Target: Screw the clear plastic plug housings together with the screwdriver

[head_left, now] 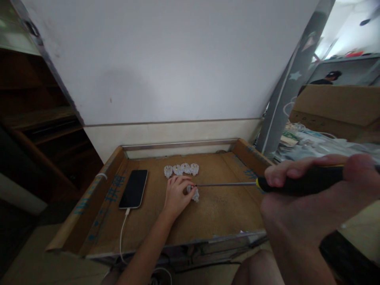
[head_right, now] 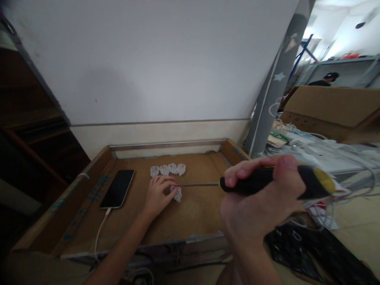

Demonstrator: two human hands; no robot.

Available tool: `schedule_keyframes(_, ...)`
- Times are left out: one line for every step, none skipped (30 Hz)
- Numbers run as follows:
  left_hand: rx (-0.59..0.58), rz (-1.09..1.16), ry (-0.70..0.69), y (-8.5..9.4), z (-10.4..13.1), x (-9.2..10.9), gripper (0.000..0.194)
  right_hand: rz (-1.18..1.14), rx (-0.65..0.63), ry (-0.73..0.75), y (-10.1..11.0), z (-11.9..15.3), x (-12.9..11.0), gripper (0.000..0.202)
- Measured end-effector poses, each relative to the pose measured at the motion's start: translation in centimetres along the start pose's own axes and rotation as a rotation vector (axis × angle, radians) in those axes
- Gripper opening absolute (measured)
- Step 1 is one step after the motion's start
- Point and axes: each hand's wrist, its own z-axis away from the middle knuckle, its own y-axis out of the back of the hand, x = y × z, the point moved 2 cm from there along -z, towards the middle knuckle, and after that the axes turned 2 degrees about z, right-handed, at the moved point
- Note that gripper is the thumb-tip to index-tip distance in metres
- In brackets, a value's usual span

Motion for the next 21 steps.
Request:
schedule_keyframes(-0.005,-0.002,-0.003,0.0,0.0,0.0,0.005,0.005,0.0,-0.015,0.0,0.0,0.0,0.023)
schedule_keyframes(-0.01,-0.004,-0.007,0.0,0.0,0.1,0.005,0.008,-0.001,-0.025,0.0,0.1,0.1,0.023)
schedule_keyframes(-0.013,-0.006,-0.014,-0.1,0.0,0.2,0.005,0.009,-0.006,-0.034,0.0,0.1,0.1,0.023)
schedule_keyframes(-0.013,-0.007,-0.022,-0.2,0.0,0.2,0.006,0.008,-0.014,-0.04,-0.1,0.2,0.2,0.023)
schedule_keyframes(-0.013,-0.008,-0.031,-0.3,-0.1,0.3,0.006,0.004,-0.024,-0.039,-0.2,0.3,0.2,0.024)
schedule_keyframes(-0.017,-0.009,-0.044,-0.4,-0.1,0.4,0.006,0.0,-0.035,-0.038,-0.3,0.3,0.3,0.024)
schedule_keyframes(-0.024,-0.011,-0.057,-0.6,-0.1,0.5,0.007,-0.002,-0.046,-0.039,-0.4,0.4,0.3,0.023)
schedule_keyframes(-0.03,-0.014,-0.066,-0.7,-0.1,0.5,0.008,-0.006,-0.055,-0.034,-0.5,0.5,0.4,0.024)
schedule_keyframes(-0.035,-0.015,-0.071,-0.8,0.0,0.6,0.009,-0.009,-0.058,-0.022,-0.6,0.6,0.4,0.024)
schedule_keyframes(-0.036,-0.013,-0.07,-0.9,0.0,0.6,0.01,-0.01,-0.061,-0.01,-0.6,0.7,0.4,0.025)
schedule_keyframes(-0.032,-0.008,-0.064,-0.8,0.0,0.6,0.01,-0.013,-0.065,0.001,-0.7,0.8,0.4,0.026)
schedule_keyframes(-0.024,-0.001,-0.055,-0.8,0.0,0.6,0.01,-0.017,-0.071,0.009,-0.7,0.9,0.4,0.027)
schedule_keyframes(-0.016,0.008,-0.044,-0.7,0.0,0.6,0.01,-0.023,-0.078,0.018,-0.7,0.9,0.4,0.027)
schedule_keyframes(-0.014,0.015,-0.034,-0.6,0.0,0.5,0.011,-0.025,-0.088,0.022,-0.7,0.9,0.4,0.026)
schedule_keyframes(-0.015,0.02,-0.022,-0.5,0.0,0.5,0.014,-0.029,-0.094,0.025,-0.7,0.9,0.3,0.025)
schedule_keyframes(-0.019,0.023,-0.008,-0.4,0.1,0.4,0.021,-0.036,-0.096,0.029,-0.8,0.8,0.3,0.024)
schedule_keyframes(-0.026,0.026,0.008,-0.4,0.1,0.4,0.03,-0.044,-0.089,0.038,-0.8,0.7,0.2,0.024)
schedule_keyframes(-0.037,0.028,0.024,-0.4,0.1,0.3,0.04,-0.046,-0.084,0.041,-0.9,0.6,0.1,0.023)
schedule_keyframes(-0.054,0.031,0.041,-0.4,0.1,0.2,0.046,-0.046,-0.076,0.047,-1.0,0.5,0.0,0.023)
schedule_keyframes(-0.077,0.033,0.058,-0.5,0.2,0.1,0.048,-0.044,-0.065,0.056,-1.2,0.3,-0.1,0.023)
schedule_keyframes(-0.103,0.036,0.076,-0.6,0.2,0.0,0.046,-0.042,-0.053,0.056,-1.3,0.2,-0.2,0.023)
